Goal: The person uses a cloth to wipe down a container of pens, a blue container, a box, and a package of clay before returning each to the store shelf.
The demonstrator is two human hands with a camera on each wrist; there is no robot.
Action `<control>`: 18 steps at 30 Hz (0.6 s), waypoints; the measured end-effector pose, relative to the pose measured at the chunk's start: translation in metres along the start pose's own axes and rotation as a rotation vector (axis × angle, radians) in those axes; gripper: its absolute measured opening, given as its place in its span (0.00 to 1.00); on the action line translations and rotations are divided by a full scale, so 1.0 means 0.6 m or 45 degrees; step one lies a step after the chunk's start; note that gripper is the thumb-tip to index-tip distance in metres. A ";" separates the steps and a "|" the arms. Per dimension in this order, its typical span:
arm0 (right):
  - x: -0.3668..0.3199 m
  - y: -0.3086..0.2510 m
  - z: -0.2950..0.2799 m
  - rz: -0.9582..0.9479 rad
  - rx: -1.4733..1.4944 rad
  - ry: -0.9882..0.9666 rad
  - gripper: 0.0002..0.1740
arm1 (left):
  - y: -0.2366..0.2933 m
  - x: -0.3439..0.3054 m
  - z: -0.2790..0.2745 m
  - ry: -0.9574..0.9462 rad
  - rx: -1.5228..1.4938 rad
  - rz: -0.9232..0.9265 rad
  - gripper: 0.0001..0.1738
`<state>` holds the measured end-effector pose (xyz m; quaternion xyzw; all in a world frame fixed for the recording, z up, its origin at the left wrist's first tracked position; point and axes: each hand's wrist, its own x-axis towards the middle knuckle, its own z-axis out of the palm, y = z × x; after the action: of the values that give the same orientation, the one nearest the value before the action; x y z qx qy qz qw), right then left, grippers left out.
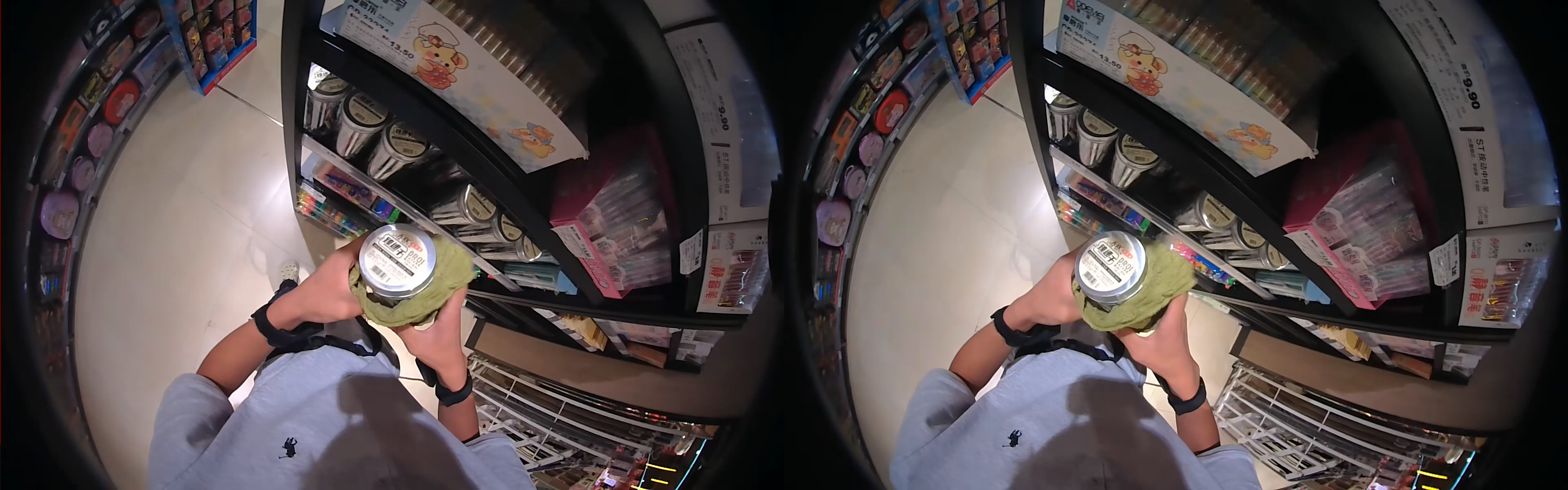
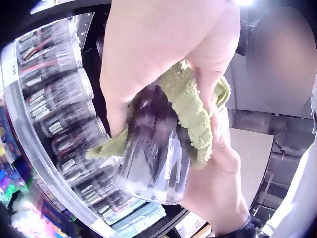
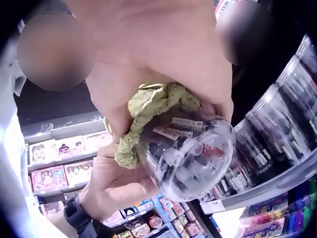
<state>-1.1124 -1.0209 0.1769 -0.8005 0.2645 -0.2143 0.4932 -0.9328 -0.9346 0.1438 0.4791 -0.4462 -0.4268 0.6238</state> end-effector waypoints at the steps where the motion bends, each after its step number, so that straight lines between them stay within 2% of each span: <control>1: 0.003 0.001 0.014 0.001 0.009 0.000 0.62 | 0.007 0.000 -0.009 0.000 0.007 -0.006 0.45; 3: 0.007 0.006 0.043 -0.494 0.106 0.255 0.69 | 0.027 0.000 -0.029 -0.074 -0.056 0.012 0.45; 4: 0.007 0.009 0.050 -0.490 0.120 0.260 0.69 | 0.036 -0.002 -0.040 -0.117 -0.043 -0.015 0.46; 5: 0.004 0.013 0.050 -0.360 -0.024 0.116 0.72 | 0.032 -0.003 -0.052 -0.118 -0.034 -0.029 0.46; 7: 0.014 -0.008 0.054 -0.105 -0.308 -0.180 0.79 | 0.016 -0.003 -0.077 -0.388 -0.015 -0.039 0.46; 8: 0.033 -0.038 0.050 -0.581 -0.604 -0.065 0.72 | 0.013 -0.006 -0.086 -0.423 -0.005 -0.065 0.47; 9: 0.029 -0.021 0.061 -0.574 -0.595 -0.065 0.72 | 0.015 -0.012 -0.092 -0.424 -0.003 -0.076 0.47; 11: 0.018 0.026 0.088 -0.399 -0.219 0.072 0.64 | 0.020 -0.018 -0.099 -0.290 -0.072 -0.207 0.51; 12: 0.016 0.017 0.097 -0.249 -0.108 0.144 0.60 | 0.017 -0.016 -0.094 -0.185 0.005 -0.016 0.55; 15: 0.002 0.038 0.101 -0.337 -0.307 0.169 0.57 | 0.017 -0.008 -0.089 -0.080 -0.195 0.067 0.57; 16: -0.002 0.046 0.103 -0.362 -0.192 0.232 0.46 | 0.016 -0.007 -0.086 -0.078 -0.204 0.068 0.57; 17: -0.010 0.056 0.094 -0.359 -0.199 0.225 0.46 | 0.016 -0.007 -0.081 -0.112 -0.209 0.021 0.56; 18: -0.012 0.054 0.080 -0.291 -0.262 0.231 0.39 | 0.017 -0.007 -0.076 -0.147 -0.215 -0.026 0.54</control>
<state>-1.0957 -0.9958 0.1265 -0.8491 0.2358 -0.3119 0.3552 -0.8888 -0.9191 0.1466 0.4039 -0.4390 -0.4961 0.6309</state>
